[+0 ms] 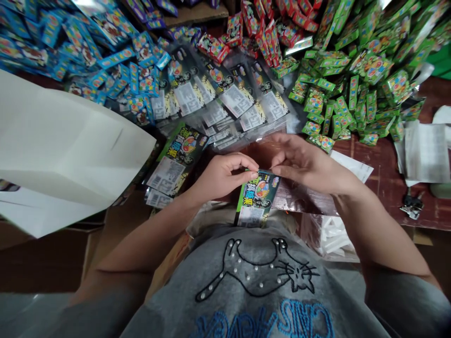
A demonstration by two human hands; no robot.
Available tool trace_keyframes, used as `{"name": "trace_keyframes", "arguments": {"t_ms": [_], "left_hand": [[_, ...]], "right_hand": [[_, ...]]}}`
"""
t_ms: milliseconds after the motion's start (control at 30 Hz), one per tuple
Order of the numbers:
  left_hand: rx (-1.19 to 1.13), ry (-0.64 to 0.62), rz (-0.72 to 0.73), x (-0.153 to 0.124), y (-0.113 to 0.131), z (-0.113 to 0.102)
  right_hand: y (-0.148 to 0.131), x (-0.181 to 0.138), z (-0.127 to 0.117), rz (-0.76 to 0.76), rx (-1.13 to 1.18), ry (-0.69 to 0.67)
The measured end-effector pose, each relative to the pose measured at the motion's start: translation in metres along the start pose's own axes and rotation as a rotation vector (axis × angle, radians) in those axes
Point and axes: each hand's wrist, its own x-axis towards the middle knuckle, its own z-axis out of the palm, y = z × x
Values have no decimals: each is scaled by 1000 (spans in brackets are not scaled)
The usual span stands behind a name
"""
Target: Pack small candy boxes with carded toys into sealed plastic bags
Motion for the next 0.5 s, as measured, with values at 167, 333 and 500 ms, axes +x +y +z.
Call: {"name": "trace_keyframes", "arguments": {"t_ms": [167, 333, 500], "left_hand": [[20, 28, -3, -2, 1, 1], [28, 56, 18, -8, -2, 0], [45, 113, 26, -24, 8, -14]], "right_hand": [[8, 12, 11, 41, -133, -63], [11, 4, 24, -202, -537, 161], [0, 5, 43, -491, -842, 148]]}}
